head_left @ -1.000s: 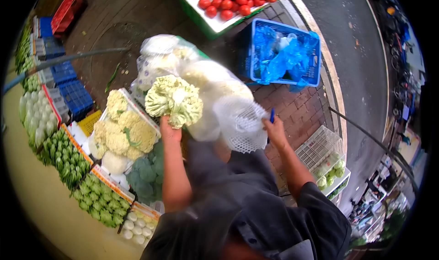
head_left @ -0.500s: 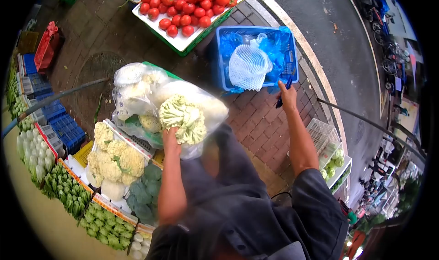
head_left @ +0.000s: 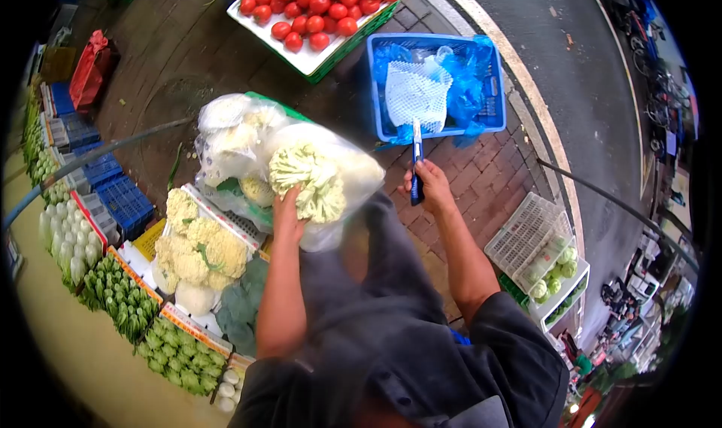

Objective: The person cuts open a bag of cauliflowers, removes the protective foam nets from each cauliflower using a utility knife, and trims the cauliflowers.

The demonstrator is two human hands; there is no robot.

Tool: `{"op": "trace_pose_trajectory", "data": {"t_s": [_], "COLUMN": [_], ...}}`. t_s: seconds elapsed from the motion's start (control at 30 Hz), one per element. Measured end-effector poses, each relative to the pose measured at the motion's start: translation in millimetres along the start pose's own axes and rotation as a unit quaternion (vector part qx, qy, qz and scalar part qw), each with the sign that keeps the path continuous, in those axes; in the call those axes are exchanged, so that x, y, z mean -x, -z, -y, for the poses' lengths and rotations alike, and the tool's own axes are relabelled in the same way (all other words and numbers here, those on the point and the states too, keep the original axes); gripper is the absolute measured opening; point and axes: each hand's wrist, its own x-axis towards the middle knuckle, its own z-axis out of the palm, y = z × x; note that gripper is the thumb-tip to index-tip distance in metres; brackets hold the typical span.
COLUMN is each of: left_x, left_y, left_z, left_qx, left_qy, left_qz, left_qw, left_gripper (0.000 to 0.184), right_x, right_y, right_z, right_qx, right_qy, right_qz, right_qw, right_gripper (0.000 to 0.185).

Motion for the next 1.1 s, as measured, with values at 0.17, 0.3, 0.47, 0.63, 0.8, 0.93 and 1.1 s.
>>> {"op": "trace_pose_trajectory", "data": {"t_s": [0.17, 0.3, 0.47, 0.63, 0.8, 0.93, 1.1], "left_x": [9, 3, -19, -11, -63, -40, -21], "left_y": [-15, -20, -15, -25, 6, -6, -7], "left_z": [-12, -14, -1, -5, 25, -3, -26], "left_qx": [-0.054, -0.046, -0.051, -0.098, -0.13, -0.033, 0.018], "left_qy": [-0.013, -0.037, -0.08, -0.07, -0.162, -0.044, -0.02], "left_qz": [-0.027, 0.005, -0.006, -0.079, -0.06, -0.033, 0.014], "left_qw": [0.998, 0.998, 0.995, 0.99, 0.976, 0.998, 1.0], "left_gripper": [0.049, 0.046, 0.046, 0.051, 0.059, 0.056, 0.052], "right_x": [1, 13, -5, -9, -75, -51, -56], "right_y": [-18, -47, -40, -73, -70, -126, -135], "right_z": [-15, -18, -64, -71, -110, -54, -55], "right_qx": [0.04, 0.155, 0.373, 0.361, 0.46, 0.422, 0.44], "right_qy": [0.001, 0.017, 0.123, 0.125, 0.302, 0.086, 0.078], "right_qz": [-0.017, -0.001, 0.045, 0.0, 0.042, 0.113, 0.177], "right_qw": [0.999, 0.988, 0.919, 0.924, 0.834, 0.895, 0.877], "right_gripper": [0.027, 0.022, 0.021, 0.027, 0.046, 0.061, 0.06]}}
